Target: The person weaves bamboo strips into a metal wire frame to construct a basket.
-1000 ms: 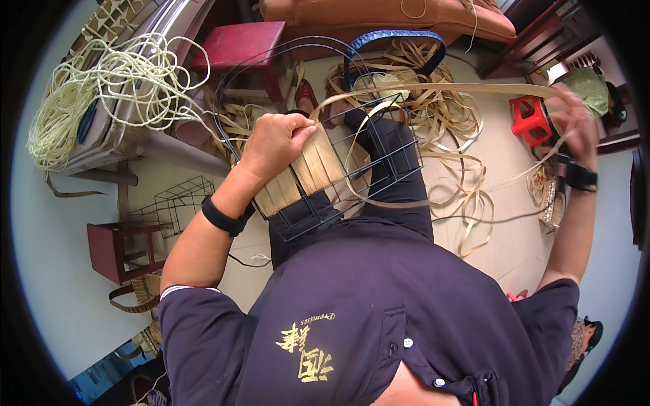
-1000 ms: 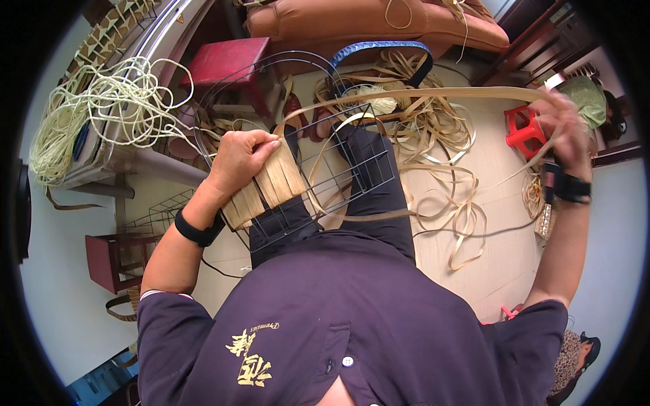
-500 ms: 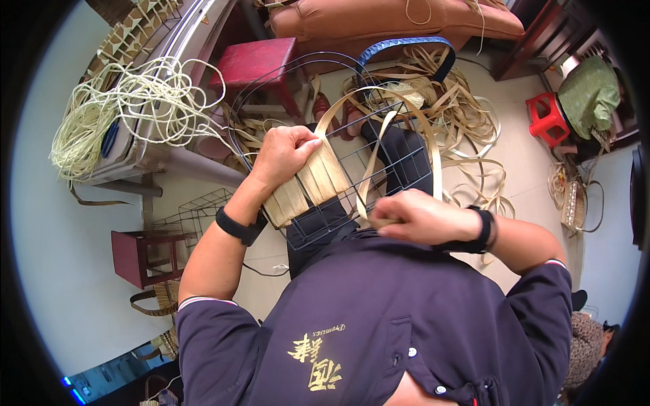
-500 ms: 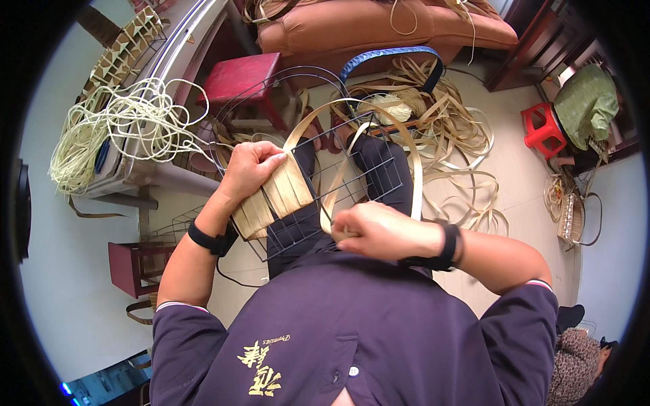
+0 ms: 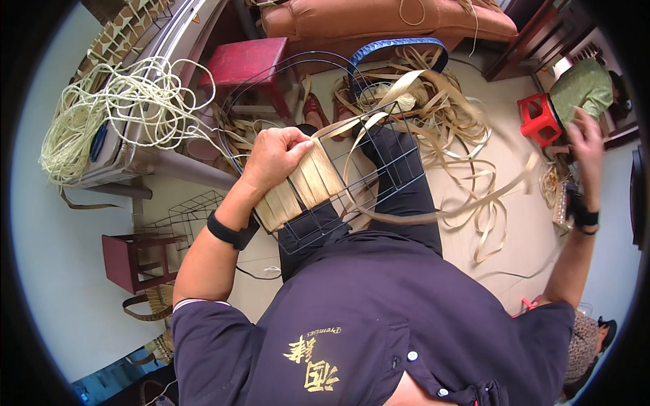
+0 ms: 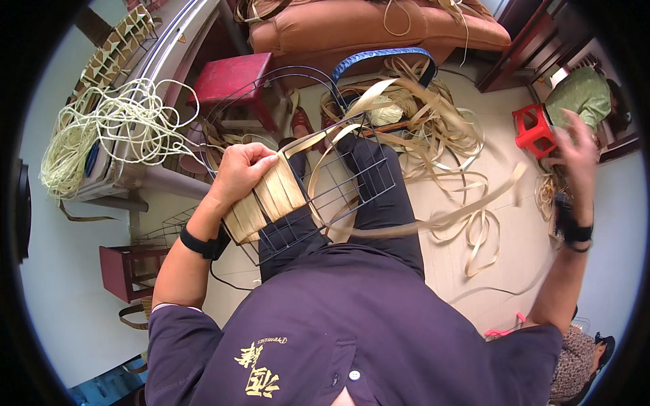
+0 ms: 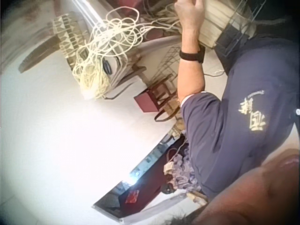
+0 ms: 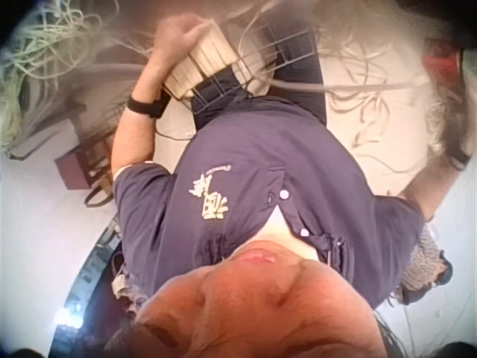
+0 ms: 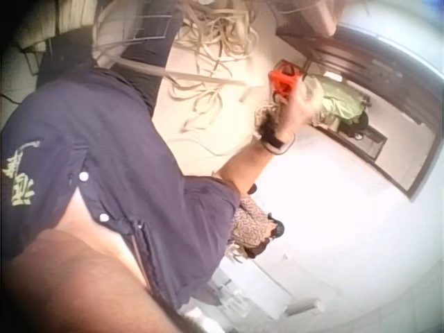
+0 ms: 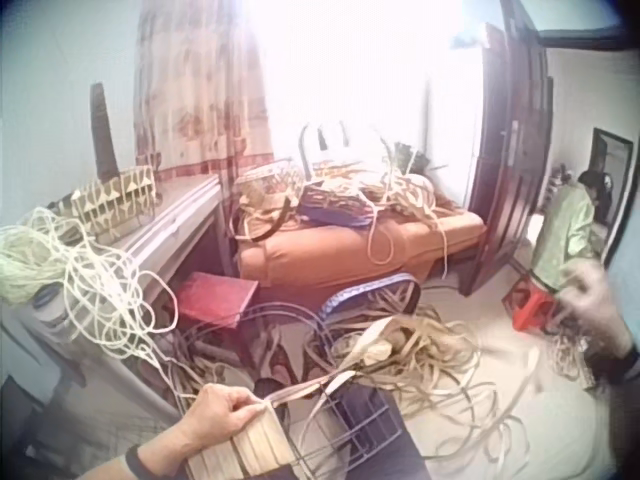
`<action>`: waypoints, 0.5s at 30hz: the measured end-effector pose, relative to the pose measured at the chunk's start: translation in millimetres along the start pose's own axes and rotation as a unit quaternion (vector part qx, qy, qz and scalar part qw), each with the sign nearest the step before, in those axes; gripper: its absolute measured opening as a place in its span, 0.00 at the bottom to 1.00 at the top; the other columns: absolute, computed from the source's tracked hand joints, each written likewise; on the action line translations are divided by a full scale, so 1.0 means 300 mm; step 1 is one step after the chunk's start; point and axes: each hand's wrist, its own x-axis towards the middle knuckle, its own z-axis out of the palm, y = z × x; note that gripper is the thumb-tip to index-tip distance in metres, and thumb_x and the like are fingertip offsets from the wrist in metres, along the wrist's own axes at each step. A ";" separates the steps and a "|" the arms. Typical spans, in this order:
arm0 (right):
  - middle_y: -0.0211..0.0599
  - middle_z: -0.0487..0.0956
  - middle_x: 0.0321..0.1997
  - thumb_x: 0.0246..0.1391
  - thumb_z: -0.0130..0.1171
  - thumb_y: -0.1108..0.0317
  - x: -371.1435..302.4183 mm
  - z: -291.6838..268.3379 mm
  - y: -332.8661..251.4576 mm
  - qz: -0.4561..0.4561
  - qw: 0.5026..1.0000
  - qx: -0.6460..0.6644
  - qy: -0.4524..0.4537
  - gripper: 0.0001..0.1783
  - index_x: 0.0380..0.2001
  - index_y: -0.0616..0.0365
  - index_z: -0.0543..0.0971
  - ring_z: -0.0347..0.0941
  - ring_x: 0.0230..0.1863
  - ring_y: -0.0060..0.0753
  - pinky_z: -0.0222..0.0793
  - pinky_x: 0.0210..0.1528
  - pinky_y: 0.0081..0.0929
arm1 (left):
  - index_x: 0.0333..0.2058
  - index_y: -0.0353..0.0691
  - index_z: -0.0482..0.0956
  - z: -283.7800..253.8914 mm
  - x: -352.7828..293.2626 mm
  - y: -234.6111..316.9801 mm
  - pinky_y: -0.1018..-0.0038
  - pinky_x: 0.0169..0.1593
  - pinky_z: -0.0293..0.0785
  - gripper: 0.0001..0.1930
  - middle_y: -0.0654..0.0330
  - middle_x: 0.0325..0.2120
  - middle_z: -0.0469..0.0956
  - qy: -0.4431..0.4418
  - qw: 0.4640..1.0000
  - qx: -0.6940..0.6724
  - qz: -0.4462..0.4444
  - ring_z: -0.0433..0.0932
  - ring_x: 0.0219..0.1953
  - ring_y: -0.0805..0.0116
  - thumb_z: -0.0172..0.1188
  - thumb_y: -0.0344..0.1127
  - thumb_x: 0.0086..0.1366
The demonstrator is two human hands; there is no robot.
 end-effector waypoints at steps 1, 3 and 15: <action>0.39 0.80 0.51 0.58 0.61 0.67 0.036 0.134 -0.302 0.019 0.969 0.219 -0.112 0.22 0.56 0.59 0.79 0.78 0.50 0.29 0.75 0.47 0.24 | 0.34 0.35 0.86 -0.013 -0.025 -0.004 0.70 0.30 0.74 0.11 0.51 0.20 0.81 0.013 1.000 0.001 -0.010 0.80 0.22 0.65 0.66 0.38 0.62; 0.37 0.82 0.50 0.57 0.62 0.71 -0.032 0.197 -0.690 0.080 0.809 0.432 -0.391 0.22 0.55 0.61 0.78 0.78 0.50 0.29 0.77 0.47 0.27 | 0.35 0.34 0.86 -0.002 -0.002 -0.016 0.71 0.30 0.74 0.11 0.52 0.20 0.81 -0.002 1.000 0.007 -0.006 0.80 0.22 0.66 0.66 0.38 0.62; 0.49 0.70 0.64 0.64 0.62 0.65 -0.208 0.457 -0.911 0.028 0.657 0.505 -0.559 0.36 0.69 0.63 0.59 0.78 0.49 0.36 0.81 0.48 0.26 | 0.34 0.35 0.86 0.020 0.022 -0.027 0.71 0.29 0.73 0.10 0.52 0.20 0.82 -0.007 1.000 -0.022 0.000 0.79 0.21 0.68 0.66 0.37 0.63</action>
